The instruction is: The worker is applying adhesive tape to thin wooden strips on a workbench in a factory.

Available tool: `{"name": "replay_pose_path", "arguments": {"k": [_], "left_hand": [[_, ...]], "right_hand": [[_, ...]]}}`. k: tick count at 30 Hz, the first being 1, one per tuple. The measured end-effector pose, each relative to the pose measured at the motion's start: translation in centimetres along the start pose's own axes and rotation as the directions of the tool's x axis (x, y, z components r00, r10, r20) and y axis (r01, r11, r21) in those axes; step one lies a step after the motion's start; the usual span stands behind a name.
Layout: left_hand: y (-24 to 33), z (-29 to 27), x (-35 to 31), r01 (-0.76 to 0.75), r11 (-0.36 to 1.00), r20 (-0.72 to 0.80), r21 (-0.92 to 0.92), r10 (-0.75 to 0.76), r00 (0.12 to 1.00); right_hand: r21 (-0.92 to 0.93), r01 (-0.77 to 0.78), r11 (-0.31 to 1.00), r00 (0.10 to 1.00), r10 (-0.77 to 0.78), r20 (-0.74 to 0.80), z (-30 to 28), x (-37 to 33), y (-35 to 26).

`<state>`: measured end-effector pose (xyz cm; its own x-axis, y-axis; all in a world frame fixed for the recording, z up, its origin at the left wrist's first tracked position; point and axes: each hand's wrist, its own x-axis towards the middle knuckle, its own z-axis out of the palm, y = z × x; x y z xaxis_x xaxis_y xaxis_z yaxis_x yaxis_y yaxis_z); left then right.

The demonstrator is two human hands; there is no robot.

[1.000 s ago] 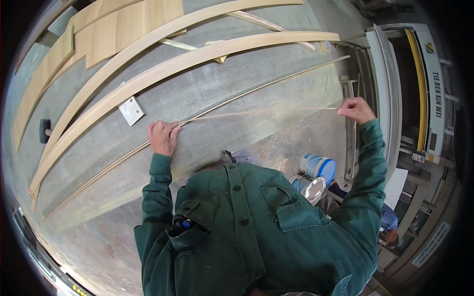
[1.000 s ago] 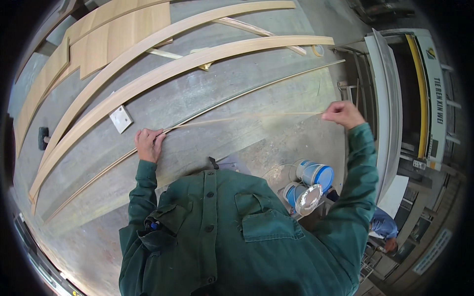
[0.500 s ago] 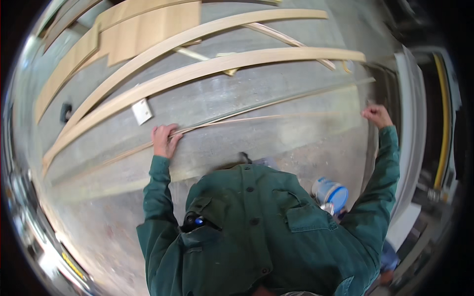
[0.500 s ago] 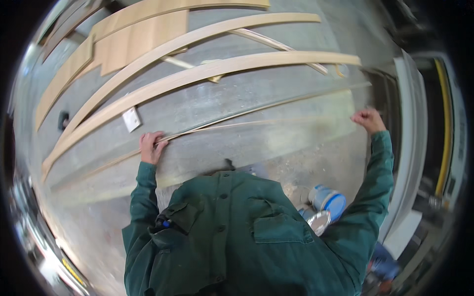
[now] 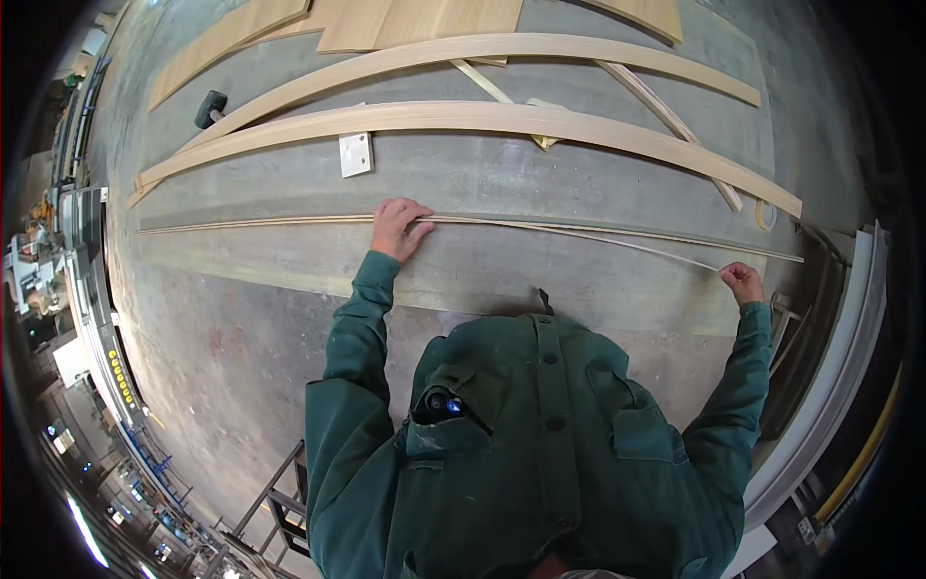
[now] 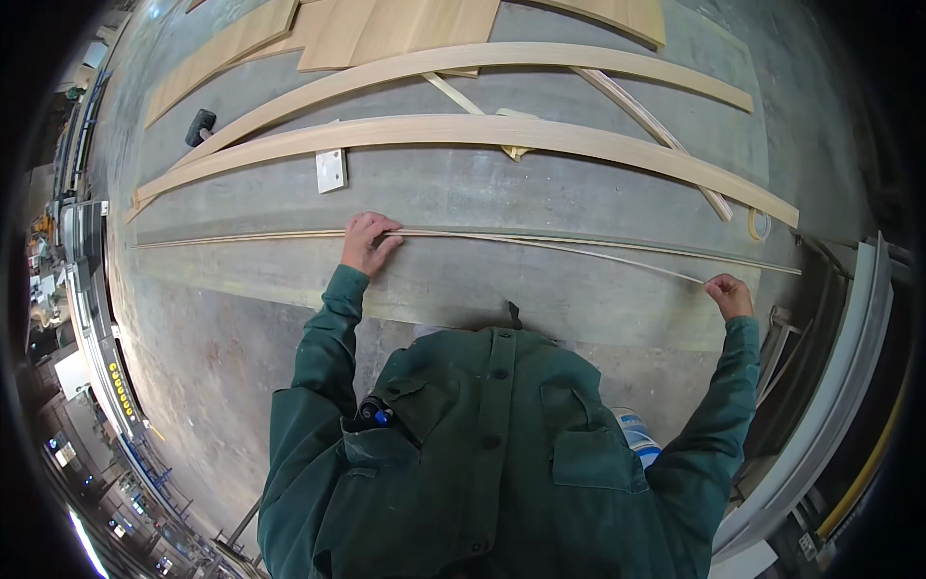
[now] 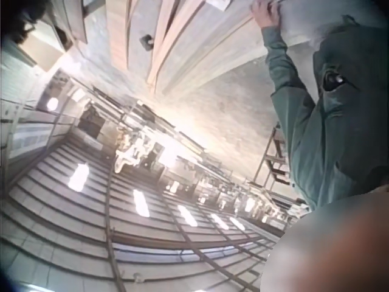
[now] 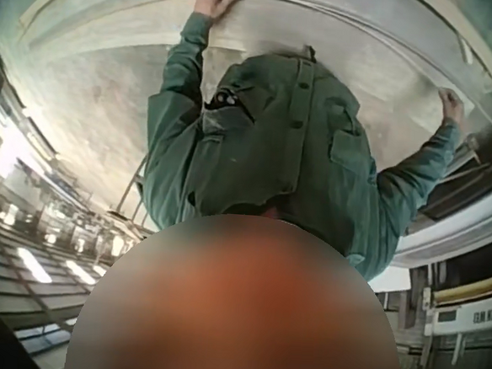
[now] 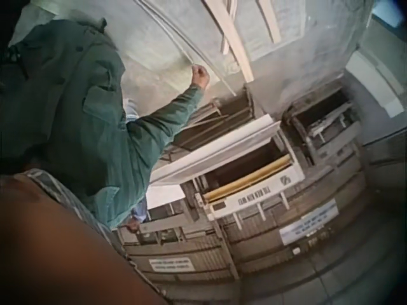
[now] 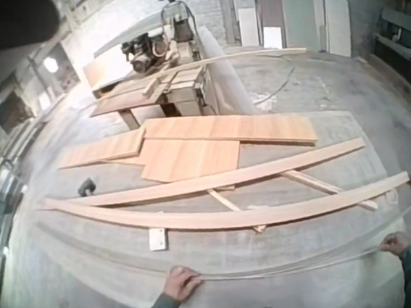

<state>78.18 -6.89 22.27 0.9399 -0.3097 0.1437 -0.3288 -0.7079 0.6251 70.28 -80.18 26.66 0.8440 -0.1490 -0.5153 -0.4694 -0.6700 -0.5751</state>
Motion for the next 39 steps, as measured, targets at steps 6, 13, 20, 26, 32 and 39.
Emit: {"name": "replay_pose_path", "arguments": {"k": [6, 13, 20, 26, 32, 39], "left_hand": [[0.2, 1.4, 0.2, 0.023, 0.998, -0.025, -0.056, -0.024, 0.999], [0.1, 1.4, 0.0, 0.054, 0.997, -0.048, -0.053, -0.057, 0.997], [-0.2, 2.0, -0.2, 0.066, 0.996, -0.038, -0.054, -0.069, 0.997], [-0.1, 1.8, -0.1, 0.066, 0.995, -0.051, -0.077, -0.070, 0.996], [-0.6, 2.0, -0.4, 0.068, 0.994, -0.061, -0.090, -0.073, 0.995], [-0.8, 1.9, -0.3, 0.060, 0.993, -0.042, -0.104, -0.064, 0.997]], "right_hand": [[-0.138, -0.085, 0.987, 0.990, 0.068, -0.126, -0.6, -0.8, -1.7], [0.105, -0.078, 0.991, 0.910, 0.028, 0.415, 7.6, -1.4, -14.7], [0.287, 0.012, 0.958, 0.805, -0.179, 0.565, 22.6, 0.3, -30.9], [0.165, 0.266, 0.950, 0.872, -0.310, 0.378, 25.5, 2.4, -31.7], [-0.104, 0.391, 0.915, 0.895, -0.351, 0.277, 25.8, 2.4, -31.8], [-0.221, 0.360, 0.906, 0.921, -0.308, 0.238, 26.4, 2.5, -31.6]]}}
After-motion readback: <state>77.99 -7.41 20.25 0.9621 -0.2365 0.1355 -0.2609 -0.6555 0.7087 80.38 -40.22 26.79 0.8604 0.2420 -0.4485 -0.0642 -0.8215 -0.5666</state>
